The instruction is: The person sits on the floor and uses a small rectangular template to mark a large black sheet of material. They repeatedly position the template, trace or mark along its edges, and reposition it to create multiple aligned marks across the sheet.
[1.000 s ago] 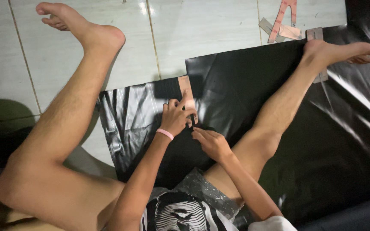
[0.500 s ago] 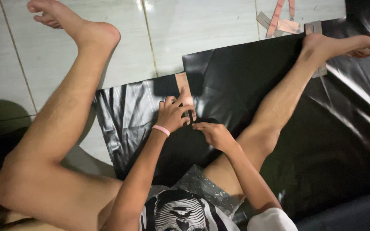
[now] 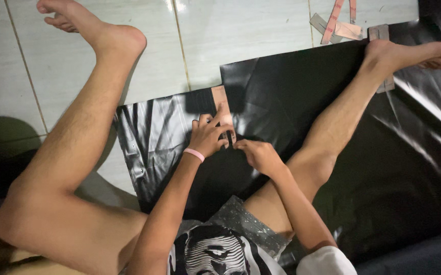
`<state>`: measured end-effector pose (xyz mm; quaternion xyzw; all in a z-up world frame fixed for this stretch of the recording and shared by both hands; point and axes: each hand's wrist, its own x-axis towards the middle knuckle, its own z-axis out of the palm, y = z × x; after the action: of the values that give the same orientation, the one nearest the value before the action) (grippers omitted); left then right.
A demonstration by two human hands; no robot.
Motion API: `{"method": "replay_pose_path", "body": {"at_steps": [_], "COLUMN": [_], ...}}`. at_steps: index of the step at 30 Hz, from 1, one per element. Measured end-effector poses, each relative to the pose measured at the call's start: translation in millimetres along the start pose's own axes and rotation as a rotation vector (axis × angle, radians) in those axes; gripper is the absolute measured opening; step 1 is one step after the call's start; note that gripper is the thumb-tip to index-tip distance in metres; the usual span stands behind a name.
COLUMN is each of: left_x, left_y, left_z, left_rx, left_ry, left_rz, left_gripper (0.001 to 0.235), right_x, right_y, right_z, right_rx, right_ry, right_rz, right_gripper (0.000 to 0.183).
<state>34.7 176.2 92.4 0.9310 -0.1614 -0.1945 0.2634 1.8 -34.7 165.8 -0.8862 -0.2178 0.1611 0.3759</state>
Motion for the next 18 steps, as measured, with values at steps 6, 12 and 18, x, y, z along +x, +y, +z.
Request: {"method": "replay_pose_path", "body": {"at_steps": [6, 12, 18], "left_x": [0.1, 0.1, 0.3], "left_y": [-2.2, 0.6, -2.5], "left_z": [1.7, 1.7, 9.7], "left_rx": [-0.139, -0.006, 0.015], "left_ry": [0.018, -0.013, 0.009], "left_rz": [-0.05, -0.029, -0.003], "left_gripper": [0.079, 0.056, 0.046], "right_x": [31.2, 11.7, -11.3], "right_y": [12.7, 8.2, 12.0], "right_z": [8.5, 11.2, 13.3], "right_rx": [-0.108, -0.242, 0.022], "right_ry": [0.131, 0.155, 0.263], "right_rz": [-0.041, 0.011, -0.043], "right_gripper": [0.019, 0.026, 0.023]}}
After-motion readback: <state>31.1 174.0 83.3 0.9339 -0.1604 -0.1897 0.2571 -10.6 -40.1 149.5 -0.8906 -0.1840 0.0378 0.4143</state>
